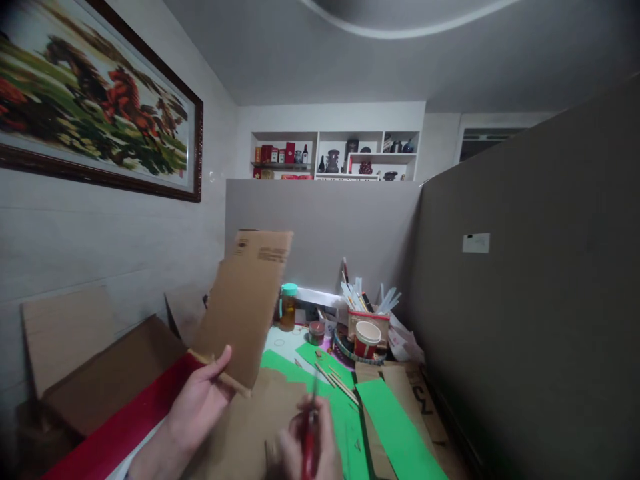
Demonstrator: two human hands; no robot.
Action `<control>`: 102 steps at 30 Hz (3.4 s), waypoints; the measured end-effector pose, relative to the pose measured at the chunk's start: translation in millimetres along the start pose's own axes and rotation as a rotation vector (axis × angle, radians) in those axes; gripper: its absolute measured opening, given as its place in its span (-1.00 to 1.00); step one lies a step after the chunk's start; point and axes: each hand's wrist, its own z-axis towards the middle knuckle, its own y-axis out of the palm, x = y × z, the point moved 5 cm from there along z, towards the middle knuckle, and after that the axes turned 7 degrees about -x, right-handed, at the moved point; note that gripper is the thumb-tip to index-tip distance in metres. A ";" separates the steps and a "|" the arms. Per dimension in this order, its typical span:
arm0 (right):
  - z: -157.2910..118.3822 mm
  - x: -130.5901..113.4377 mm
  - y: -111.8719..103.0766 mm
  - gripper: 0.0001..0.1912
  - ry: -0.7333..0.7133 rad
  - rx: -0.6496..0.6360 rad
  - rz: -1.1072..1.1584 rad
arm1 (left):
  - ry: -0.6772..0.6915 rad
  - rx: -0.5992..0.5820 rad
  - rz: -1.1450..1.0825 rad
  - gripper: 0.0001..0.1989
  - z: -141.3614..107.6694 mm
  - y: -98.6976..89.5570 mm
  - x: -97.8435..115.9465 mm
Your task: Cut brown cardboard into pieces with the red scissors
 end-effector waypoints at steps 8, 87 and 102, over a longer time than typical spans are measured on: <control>4.8 -48.4 -48.6 -0.58 -0.047 0.286 0.006 | -0.248 -0.107 0.237 -0.43 -29.8 -9.4 -63.6; -52.7 -28.8 45.1 -0.58 -0.154 -0.593 -1.360 | 0.354 0.164 0.147 -0.83 2.2 -92.5 77.8; -9.1 -38.9 -8.8 -0.95 0.112 -0.250 -1.360 | 0.254 0.107 0.200 -0.81 3.1 -88.8 61.5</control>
